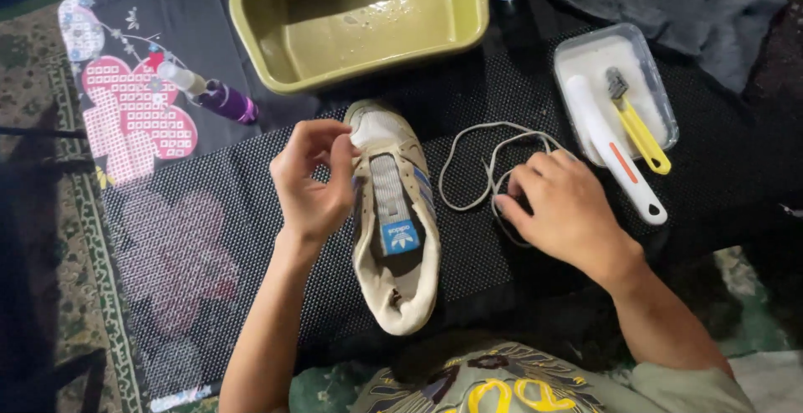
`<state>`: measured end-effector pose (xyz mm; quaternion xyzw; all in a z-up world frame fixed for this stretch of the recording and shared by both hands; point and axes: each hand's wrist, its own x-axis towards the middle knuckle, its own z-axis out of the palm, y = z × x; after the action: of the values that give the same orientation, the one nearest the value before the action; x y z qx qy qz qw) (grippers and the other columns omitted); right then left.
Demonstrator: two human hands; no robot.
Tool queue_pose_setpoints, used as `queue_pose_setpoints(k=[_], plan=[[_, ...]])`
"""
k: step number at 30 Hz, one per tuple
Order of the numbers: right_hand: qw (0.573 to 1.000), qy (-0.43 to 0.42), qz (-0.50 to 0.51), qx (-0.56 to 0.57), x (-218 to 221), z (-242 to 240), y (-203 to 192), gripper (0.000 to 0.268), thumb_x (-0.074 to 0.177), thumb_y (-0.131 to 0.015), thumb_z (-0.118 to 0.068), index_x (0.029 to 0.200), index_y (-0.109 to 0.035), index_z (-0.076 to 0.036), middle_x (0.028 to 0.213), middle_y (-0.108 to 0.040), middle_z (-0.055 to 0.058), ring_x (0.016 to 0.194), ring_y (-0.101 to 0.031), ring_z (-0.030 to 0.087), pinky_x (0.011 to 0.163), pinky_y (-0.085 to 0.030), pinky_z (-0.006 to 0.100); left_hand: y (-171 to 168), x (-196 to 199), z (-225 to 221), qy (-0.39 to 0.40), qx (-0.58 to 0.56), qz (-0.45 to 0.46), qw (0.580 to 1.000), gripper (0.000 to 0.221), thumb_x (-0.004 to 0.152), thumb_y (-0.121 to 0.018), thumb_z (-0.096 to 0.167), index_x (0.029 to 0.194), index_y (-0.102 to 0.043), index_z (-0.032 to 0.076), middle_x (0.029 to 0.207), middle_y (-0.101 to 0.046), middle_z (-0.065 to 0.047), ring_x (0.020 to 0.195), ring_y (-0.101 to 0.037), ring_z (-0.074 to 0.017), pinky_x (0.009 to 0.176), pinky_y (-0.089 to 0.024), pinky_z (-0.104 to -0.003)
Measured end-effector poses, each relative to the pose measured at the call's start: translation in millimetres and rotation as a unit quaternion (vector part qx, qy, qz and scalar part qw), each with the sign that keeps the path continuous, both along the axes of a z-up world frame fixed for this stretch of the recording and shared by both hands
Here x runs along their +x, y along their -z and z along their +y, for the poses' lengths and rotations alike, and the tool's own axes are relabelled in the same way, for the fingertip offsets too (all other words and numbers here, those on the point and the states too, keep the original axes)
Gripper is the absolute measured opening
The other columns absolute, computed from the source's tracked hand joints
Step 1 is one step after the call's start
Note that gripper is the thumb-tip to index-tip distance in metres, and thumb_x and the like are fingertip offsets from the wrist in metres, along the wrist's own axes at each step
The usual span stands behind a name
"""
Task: Wringing out a cleaning cloth and then re-lacing a beige sneaker by threading the lace through the eyelets.
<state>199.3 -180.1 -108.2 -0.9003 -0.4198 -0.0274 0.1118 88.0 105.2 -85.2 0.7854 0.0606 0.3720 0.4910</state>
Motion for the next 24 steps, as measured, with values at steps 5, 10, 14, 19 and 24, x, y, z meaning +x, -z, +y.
queue_pose_setpoints(k=[5,10,14,19,24], plan=[[0.998,0.001,0.056,-0.039,5.9,3.5,24.7,0.021,0.088,-0.071,-0.036,0.088,-0.066,-0.016,0.081,-0.064,0.006,0.089,-0.066,0.030,0.080,-0.053,0.042,28.8,-1.5,8.2,-0.023,-0.026,-0.046,0.998,0.008,0.095,-0.067,0.006,0.101,-0.068,0.001,0.067,-0.065,-0.007,0.057,-0.055,-0.0137,0.051,-0.050,-0.024],[0.985,0.022,0.169,-0.015,11.5,-5.6,-13.1,0.013,0.091,-0.064,-0.021,0.083,-0.062,-0.011,0.076,-0.066,0.008,0.085,-0.068,0.032,0.079,-0.054,0.041,31.5,-5.3,8.5,0.009,-0.083,0.029,0.996,0.025,0.091,-0.072,0.025,0.101,-0.061,0.005,0.069,-0.054,-0.004,0.059,-0.049,-0.0121,0.048,-0.043,-0.025],[0.974,0.055,0.211,0.060,13.9,-19.2,-61.7,0.010,0.089,-0.065,-0.009,0.099,-0.063,-0.010,0.082,-0.070,0.005,0.073,-0.066,0.020,0.073,-0.049,0.036,9.1,-14.0,-0.6,0.044,-0.084,0.203,0.975,0.039,0.081,-0.070,0.033,0.104,-0.045,0.013,0.082,-0.042,0.004,0.071,-0.040,-0.0076,0.062,-0.037,-0.027],[0.976,-0.114,0.089,0.160,15.7,23.8,-113.1,0.018,0.097,-0.062,0.006,0.113,-0.070,0.000,0.092,-0.066,0.012,0.079,-0.062,0.024,0.080,-0.047,0.037,2.7,-25.8,-2.4,0.068,-0.001,0.324,0.944,0.065,0.077,-0.075,0.047,0.115,-0.041,0.005,0.113,-0.041,-0.009,0.105,-0.045,-0.0205,0.095,-0.044,-0.037],[0.939,-0.214,0.204,0.177,19.8,112.6,-100.2,0.010,0.100,-0.063,-0.007,0.102,-0.073,-0.006,0.086,-0.063,0.006,0.072,-0.057,0.017,0.071,-0.044,0.030,18.8,-26.8,-5.6,0.035,-0.071,0.328,0.941,0.066,0.076,-0.076,0.044,0.116,-0.038,0.007,0.115,-0.035,-0.007,0.110,-0.040,-0.0196,0.104,-0.040,-0.035]])
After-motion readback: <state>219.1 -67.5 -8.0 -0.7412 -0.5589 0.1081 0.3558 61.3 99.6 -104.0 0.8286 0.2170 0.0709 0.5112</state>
